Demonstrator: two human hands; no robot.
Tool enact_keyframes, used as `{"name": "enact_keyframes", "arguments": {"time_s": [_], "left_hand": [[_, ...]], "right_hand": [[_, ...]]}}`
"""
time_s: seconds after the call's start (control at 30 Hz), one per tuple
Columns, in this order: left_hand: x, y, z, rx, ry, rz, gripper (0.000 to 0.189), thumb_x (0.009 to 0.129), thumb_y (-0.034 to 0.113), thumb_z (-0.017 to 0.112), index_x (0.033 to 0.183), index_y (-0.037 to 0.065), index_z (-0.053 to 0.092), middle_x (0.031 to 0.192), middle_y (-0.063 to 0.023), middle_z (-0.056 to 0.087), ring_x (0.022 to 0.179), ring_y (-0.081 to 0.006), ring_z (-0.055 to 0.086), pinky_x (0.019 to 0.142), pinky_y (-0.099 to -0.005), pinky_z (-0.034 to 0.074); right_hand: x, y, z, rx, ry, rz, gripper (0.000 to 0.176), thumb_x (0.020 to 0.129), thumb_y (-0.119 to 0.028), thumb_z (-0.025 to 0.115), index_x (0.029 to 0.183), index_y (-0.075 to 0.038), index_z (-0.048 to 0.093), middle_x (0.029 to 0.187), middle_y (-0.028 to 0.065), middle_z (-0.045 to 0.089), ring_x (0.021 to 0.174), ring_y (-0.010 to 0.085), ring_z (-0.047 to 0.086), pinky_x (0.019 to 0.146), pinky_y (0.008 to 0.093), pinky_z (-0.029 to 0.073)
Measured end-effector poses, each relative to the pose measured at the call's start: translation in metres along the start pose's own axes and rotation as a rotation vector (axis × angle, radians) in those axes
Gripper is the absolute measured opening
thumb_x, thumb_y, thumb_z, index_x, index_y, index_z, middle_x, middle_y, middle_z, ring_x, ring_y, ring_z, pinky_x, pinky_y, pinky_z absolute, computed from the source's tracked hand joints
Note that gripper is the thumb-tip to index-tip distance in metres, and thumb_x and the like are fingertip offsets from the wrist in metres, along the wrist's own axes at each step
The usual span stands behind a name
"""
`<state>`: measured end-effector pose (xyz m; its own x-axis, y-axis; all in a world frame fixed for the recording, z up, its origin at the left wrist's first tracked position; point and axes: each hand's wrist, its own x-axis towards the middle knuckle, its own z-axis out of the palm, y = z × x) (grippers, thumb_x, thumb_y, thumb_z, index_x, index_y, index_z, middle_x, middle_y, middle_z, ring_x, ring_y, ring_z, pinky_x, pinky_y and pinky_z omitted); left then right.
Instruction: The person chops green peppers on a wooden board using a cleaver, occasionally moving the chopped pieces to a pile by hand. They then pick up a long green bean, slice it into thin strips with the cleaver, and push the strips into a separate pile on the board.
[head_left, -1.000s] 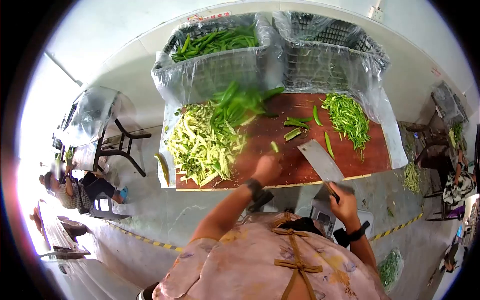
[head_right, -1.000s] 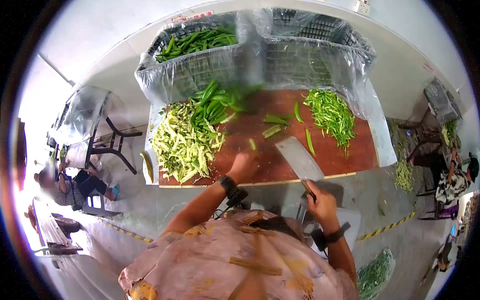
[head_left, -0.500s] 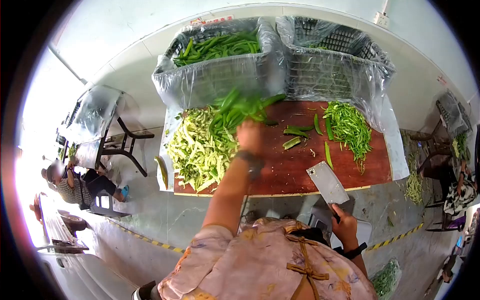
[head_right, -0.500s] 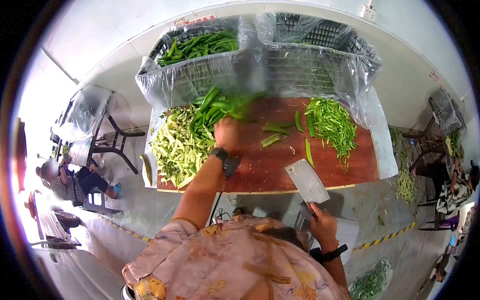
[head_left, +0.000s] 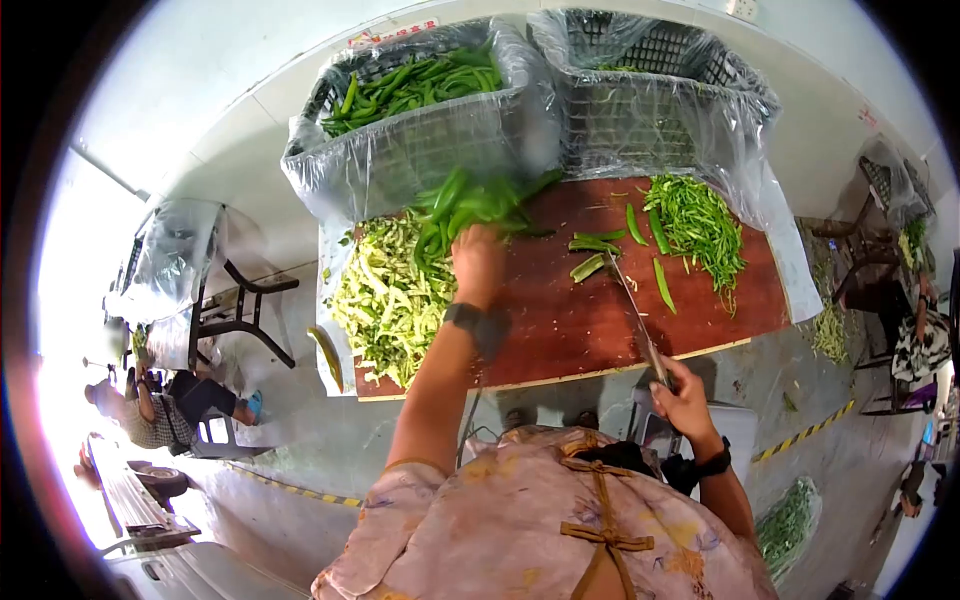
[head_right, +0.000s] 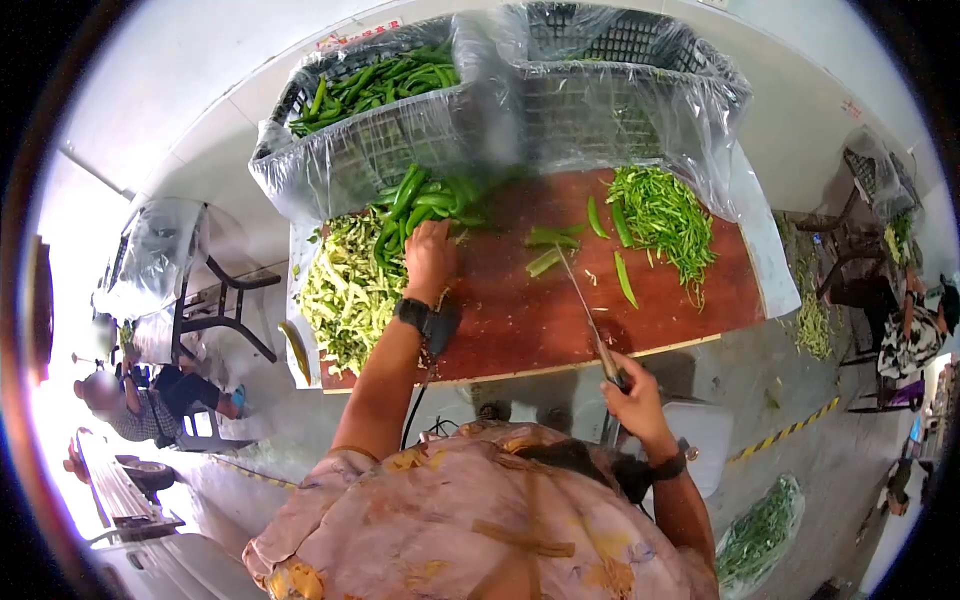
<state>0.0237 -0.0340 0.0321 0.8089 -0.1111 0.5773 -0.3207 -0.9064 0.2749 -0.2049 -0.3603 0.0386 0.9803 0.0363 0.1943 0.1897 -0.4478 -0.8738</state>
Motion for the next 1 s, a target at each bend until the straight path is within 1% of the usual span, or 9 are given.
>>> {"name": "enact_keyframes", "arguments": {"time_s": [0.07,0.2,0.27,0.33,0.47,0.6,0.7,0.93,1.0], "left_hand": [[-0.003,0.008,-0.014,-0.07,0.03,0.009,0.03,0.077,0.008,0.058,0.106,0.005,0.063,0.092,-0.0125,0.06,0.088,-0.0317,0.058,0.076,-0.0417,0.046],[-0.021,0.016,-0.045,-0.256,0.115,-0.059,0.034,0.076,0.006,0.062,0.109,0.002,0.061,0.093,-0.015,0.061,0.084,-0.0343,0.058,0.073,-0.041,0.048],[-0.037,0.013,-0.048,-0.246,0.086,-0.078,0.034,0.076,0.007,0.063,0.11,0.003,0.061,0.094,-0.0159,0.061,0.084,-0.0339,0.058,0.074,-0.0398,0.049],[-0.051,0.014,-0.052,-0.424,-0.172,-0.163,0.031,0.076,0.008,0.063,0.107,0.004,0.061,0.093,-0.0145,0.062,0.085,-0.0334,0.059,0.076,-0.0398,0.049],[-0.084,0.018,-0.011,-0.313,-0.194,0.204,0.02,0.072,0.011,0.066,0.091,0.008,0.066,0.093,-0.0117,0.064,0.087,-0.031,0.06,0.077,-0.0397,0.048],[-0.094,0.055,0.002,-0.431,-0.172,0.333,0.015,0.069,0.017,0.068,0.081,0.008,0.065,0.088,-0.0126,0.064,0.081,-0.0319,0.06,0.073,-0.0412,0.048],[-0.1,0.075,0.0,-0.329,-0.585,0.46,0.026,0.074,0.009,0.06,0.1,0.006,0.062,0.099,-0.0089,0.062,0.096,-0.0289,0.056,0.083,-0.0409,0.047],[-0.123,0.072,0.014,-0.267,-0.662,0.515,0.042,0.08,0.016,0.059,0.12,0.005,0.056,0.123,-0.0113,0.057,0.116,-0.0307,0.05,0.096,-0.0464,0.04],[-0.129,0.072,0.001,-0.119,-0.5,0.602,0.051,0.085,0.022,0.058,0.132,0.006,0.046,0.139,-0.012,0.045,0.131,-0.0302,0.039,0.103,-0.0509,0.033]], "right_hand": [[0.021,-0.041,0.008,0.642,-0.213,0.541,0.039,0.088,-0.006,0.058,0.126,0.001,0.05,0.072,0.0038,0.058,0.058,0.0121,0.054,0.054,0.0271,0.045],[0.046,-0.048,0.052,0.883,-0.299,0.704,0.026,0.095,-0.019,0.05,0.113,0.0,0.052,0.066,0.0038,0.053,0.05,0.0104,0.048,0.047,0.0239,0.04],[0.049,-0.032,0.076,0.834,-0.318,0.706,0.023,0.096,-0.021,0.049,0.106,-0.001,0.053,0.065,0.0042,0.054,0.049,0.0111,0.049,0.046,0.0248,0.041],[0.046,-0.024,0.093,0.469,-0.36,0.862,0.023,0.096,-0.022,0.048,0.104,-0.002,0.054,0.065,0.0042,0.055,0.048,0.0113,0.05,0.045,0.0254,0.04],[0.007,0.007,0.105,0.449,-0.079,0.772,0.017,0.094,-0.021,0.054,0.094,-0.004,0.056,0.058,0.0025,0.052,0.041,0.0107,0.046,0.039,0.0264,0.038],[-0.032,0.023,0.1,0.567,0.214,0.752,0.017,0.091,-0.02,0.06,0.088,-0.003,0.055,0.053,0.0012,0.05,0.039,0.0085,0.044,0.036,0.0247,0.034],[-0.061,0.025,0.098,0.606,0.296,0.78,0.016,0.091,-0.018,0.059,0.086,-0.004,0.055,0.053,0.001,0.05,0.038,0.0089,0.043,0.036,0.0254,0.033],[-0.089,0.028,0.117,0.734,0.389,0.784,0.017,0.092,-0.02,0.059,0.089,-0.002,0.057,0.054,0.0012,0.05,0.039,0.0096,0.043,0.037,0.0257,0.033],[-0.089,0.031,0.122,0.716,0.363,0.765,0.017,0.093,-0.02,0.058,0.088,-0.004,0.055,0.056,0.0013,0.05,0.04,0.0097,0.044,0.039,0.0251,0.035]]}}
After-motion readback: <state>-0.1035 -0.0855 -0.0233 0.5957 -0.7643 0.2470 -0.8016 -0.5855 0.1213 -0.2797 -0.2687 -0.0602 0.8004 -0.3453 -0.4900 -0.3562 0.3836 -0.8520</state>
